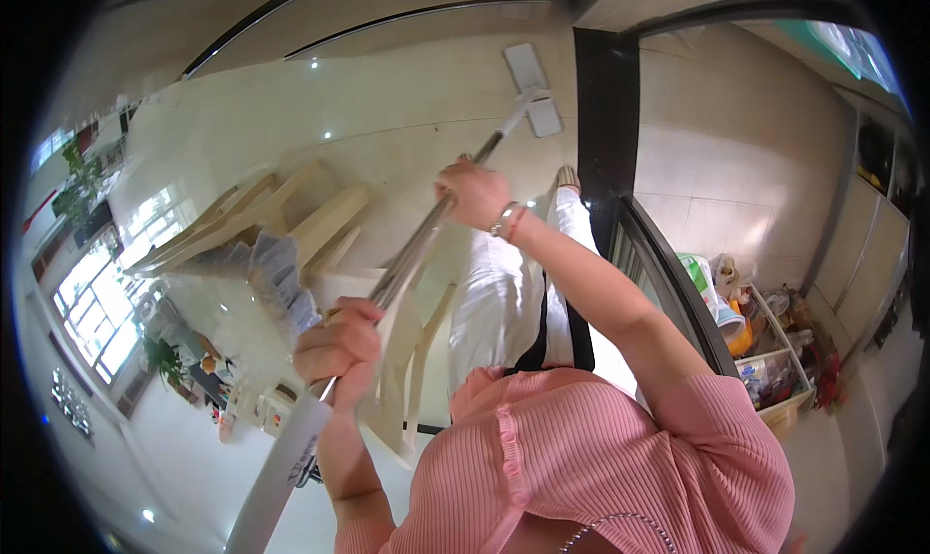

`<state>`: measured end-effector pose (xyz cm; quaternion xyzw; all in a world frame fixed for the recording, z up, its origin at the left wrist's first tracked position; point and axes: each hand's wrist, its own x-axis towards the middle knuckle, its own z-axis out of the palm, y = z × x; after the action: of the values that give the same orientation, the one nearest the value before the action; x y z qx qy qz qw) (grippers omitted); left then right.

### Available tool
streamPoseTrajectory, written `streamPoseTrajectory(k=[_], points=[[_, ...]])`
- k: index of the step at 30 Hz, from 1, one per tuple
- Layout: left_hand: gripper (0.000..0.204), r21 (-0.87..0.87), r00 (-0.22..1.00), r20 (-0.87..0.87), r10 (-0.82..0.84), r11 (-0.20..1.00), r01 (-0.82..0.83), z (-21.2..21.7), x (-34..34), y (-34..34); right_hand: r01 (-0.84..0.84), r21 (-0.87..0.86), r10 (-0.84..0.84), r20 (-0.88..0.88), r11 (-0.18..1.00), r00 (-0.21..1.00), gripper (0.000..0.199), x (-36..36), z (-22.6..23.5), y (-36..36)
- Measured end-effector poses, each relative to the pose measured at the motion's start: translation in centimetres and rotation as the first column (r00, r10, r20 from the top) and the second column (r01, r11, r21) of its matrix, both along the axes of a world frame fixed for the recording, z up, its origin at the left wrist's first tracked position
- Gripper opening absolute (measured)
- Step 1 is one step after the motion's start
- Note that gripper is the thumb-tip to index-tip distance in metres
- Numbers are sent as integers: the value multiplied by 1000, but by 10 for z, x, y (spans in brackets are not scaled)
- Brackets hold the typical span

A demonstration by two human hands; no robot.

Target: The person mops the tiled floor in a kitchen and dining area using a flat mop. They move the mop back and forth across the floor, navigating around furniture and kitchen cabinets. The person briefly pauses to pick up a plastic bag from the floor before resuming the mopping task.

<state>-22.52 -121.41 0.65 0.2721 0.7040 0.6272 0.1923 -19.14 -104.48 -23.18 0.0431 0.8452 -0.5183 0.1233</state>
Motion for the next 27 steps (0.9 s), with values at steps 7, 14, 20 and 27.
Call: streamPoseTrajectory(k=[7, 14, 20, 27], points=[[13, 133, 983, 98, -158, 981, 144, -106, 37, 127, 240, 322, -296, 138, 916, 945, 10, 100, -55, 169], [25, 379, 886, 233, -400, 877, 296, -176, 101, 223, 278, 481, -352, 70, 831, 933, 8, 187, -106, 276], [28, 255, 859, 236, -454, 882, 396, -156, 93, 142, 341, 412, -363, -26, 845, 931, 11, 188, -106, 193], [20, 31, 926, 243, -288, 957, 290, -83, -3, -24, 419, 154, -402, -129, 895, 907, 11, 93, -92, 0]])
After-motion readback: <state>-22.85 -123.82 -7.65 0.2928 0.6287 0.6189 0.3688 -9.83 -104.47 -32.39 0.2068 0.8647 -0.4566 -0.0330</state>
